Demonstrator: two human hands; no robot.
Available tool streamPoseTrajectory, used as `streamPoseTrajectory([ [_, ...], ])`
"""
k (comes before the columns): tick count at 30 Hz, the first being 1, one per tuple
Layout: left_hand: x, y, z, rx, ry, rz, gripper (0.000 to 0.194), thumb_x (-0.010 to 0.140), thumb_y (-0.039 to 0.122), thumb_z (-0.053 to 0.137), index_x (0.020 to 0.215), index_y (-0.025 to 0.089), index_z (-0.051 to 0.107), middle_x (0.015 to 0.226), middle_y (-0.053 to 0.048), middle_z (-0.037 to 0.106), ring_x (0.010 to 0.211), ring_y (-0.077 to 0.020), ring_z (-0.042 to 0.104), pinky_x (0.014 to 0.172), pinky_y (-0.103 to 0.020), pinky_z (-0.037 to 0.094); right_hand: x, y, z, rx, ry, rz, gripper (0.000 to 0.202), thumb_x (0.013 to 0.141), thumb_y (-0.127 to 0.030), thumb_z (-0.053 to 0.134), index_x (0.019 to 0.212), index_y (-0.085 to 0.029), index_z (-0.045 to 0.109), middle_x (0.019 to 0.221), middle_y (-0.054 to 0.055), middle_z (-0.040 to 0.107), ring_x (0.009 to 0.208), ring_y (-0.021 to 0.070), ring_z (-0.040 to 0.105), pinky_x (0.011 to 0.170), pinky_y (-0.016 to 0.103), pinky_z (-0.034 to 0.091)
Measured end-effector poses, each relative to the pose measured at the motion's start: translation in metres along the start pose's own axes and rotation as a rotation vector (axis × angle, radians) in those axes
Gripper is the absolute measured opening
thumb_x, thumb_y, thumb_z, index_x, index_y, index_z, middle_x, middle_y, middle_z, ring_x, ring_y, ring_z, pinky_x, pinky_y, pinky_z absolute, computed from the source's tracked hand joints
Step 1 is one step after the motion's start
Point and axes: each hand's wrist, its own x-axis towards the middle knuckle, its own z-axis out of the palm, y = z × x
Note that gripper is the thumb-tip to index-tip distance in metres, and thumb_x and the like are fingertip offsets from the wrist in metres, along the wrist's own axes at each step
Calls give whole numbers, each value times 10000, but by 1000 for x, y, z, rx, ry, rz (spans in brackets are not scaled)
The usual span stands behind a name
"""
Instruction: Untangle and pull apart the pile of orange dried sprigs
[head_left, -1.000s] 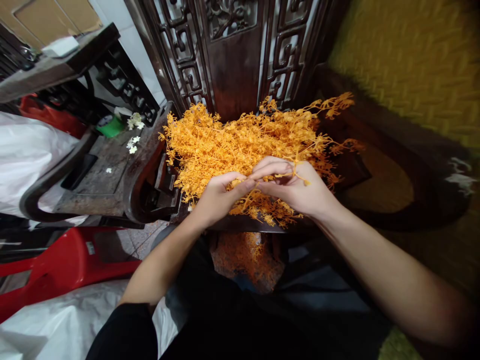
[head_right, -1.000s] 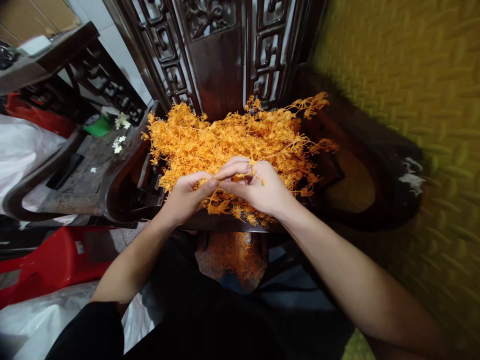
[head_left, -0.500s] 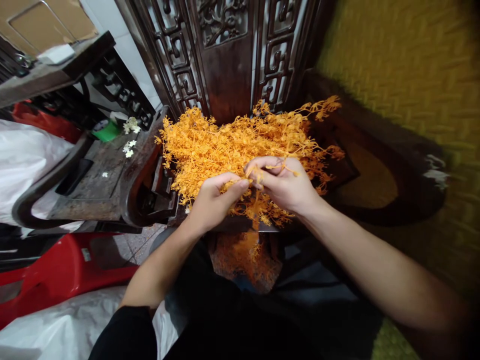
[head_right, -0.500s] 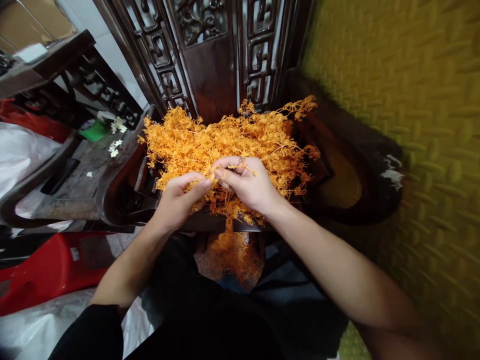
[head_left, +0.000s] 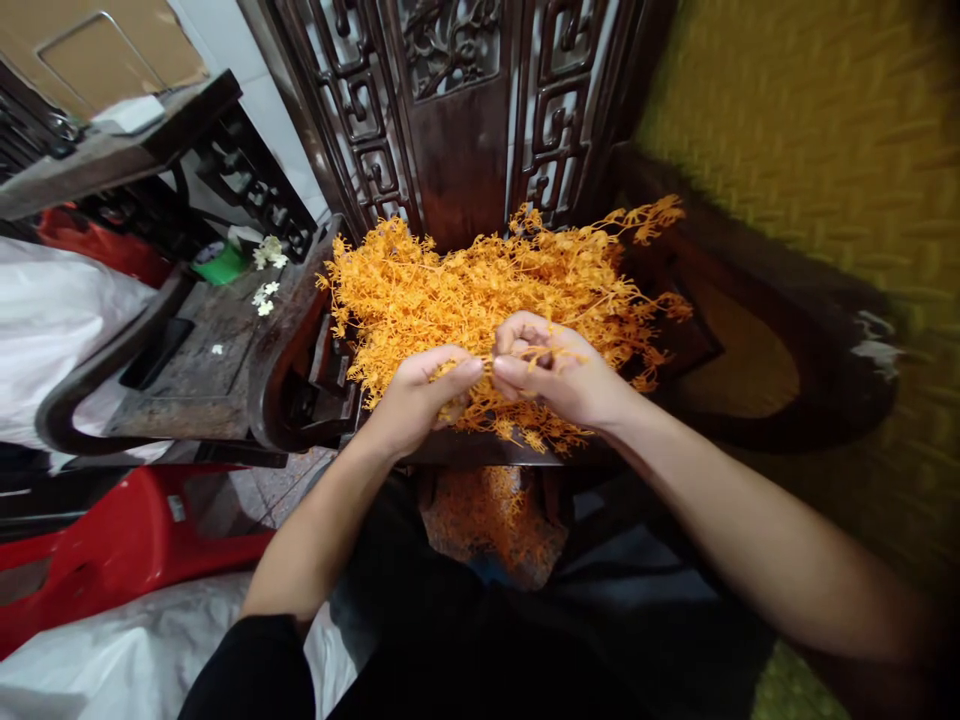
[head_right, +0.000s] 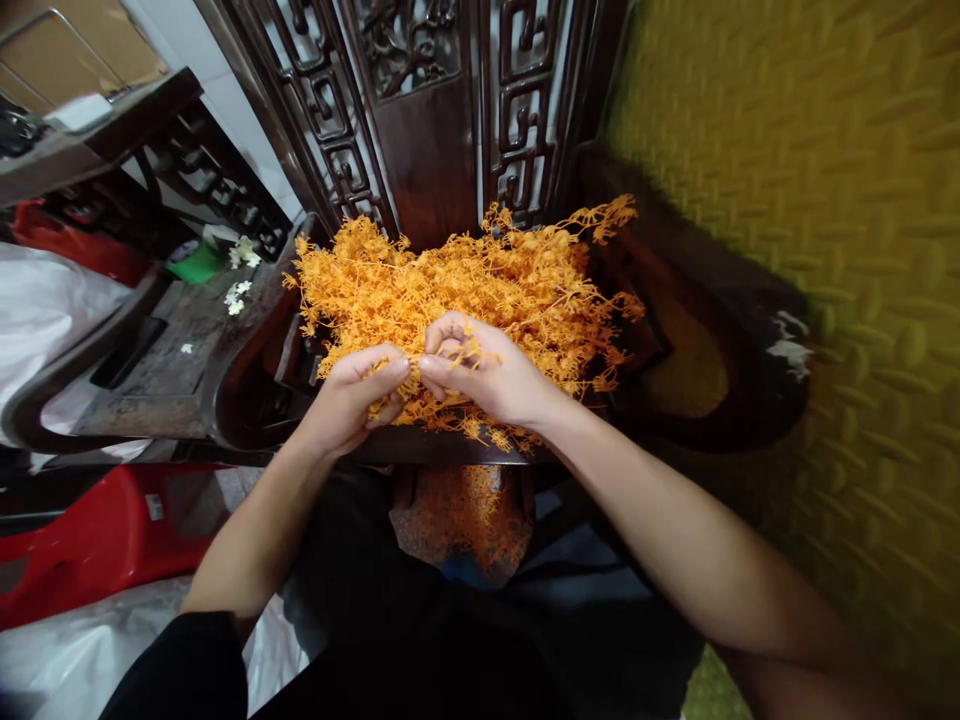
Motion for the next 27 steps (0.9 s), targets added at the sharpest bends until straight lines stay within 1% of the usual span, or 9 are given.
streamPoseTrajectory([
  [5,-5,1,11,-254,-204,-26,441,878,585,733,790,199,538,537,90,382,342,-21,225,387,-225,163,-7,-17,13,269,-4,-16,423,768,-352,906,799,-232,501,606,-87,444,456,46,350,436,230,229],
  [7,-8,2,9,-326,-185,-4,516,821,640,745,734,219,461,533,98,324,313,-20,175,354,-229,150,-11,-29,7,302,-13,-71,451,767,-329,901,753,-242,459,564,-88,416,440,50,301,418,234,183],
  [10,-7,5,3,-381,-68,89,587,803,662,728,681,223,358,554,96,279,299,-14,121,322,-229,147,-15,-41,-11,321,104,-174,464,779,-280,892,745,-253,431,514,-86,400,442,67,261,421,257,139],
  [13,1,5,1,-322,-95,55,456,918,570,645,696,200,497,518,82,328,321,-19,151,355,-216,170,-13,-36,-22,245,186,-113,381,786,-301,887,869,-267,517,574,-74,511,473,77,315,447,252,167],
  [15,7,4,3,-276,-146,13,441,974,559,567,780,169,638,448,81,317,328,-35,176,375,-212,176,-10,-26,-22,197,161,-26,388,790,-368,881,942,-268,538,656,-54,610,495,81,366,473,248,214],
  [18,10,3,4,-252,-109,20,466,984,554,542,840,139,699,386,90,278,324,-45,192,381,-205,176,-8,-13,-19,167,150,35,416,784,-413,879,950,-254,532,737,-21,692,516,90,432,511,263,291],
  [21,7,5,3,-277,-17,65,342,948,459,619,811,148,659,492,54,491,321,-15,227,373,-196,185,-10,-12,-17,166,161,28,408,776,-392,886,950,-246,547,775,-6,720,532,98,481,520,270,335],
  [23,6,5,2,-298,34,85,241,915,402,661,902,161,664,669,23,643,324,2,261,364,-196,191,-12,-15,-17,170,168,15,383,772,-361,887,947,-238,568,801,8,733,555,105,518,528,274,370],
  [27,8,3,-1,-279,42,79,299,881,353,671,1135,197,674,759,30,693,321,-4,303,349,-197,198,-14,-18,-19,240,188,29,354,702,-192,881,953,-224,632,949,40,773,680,132,633,633,304,514],
])
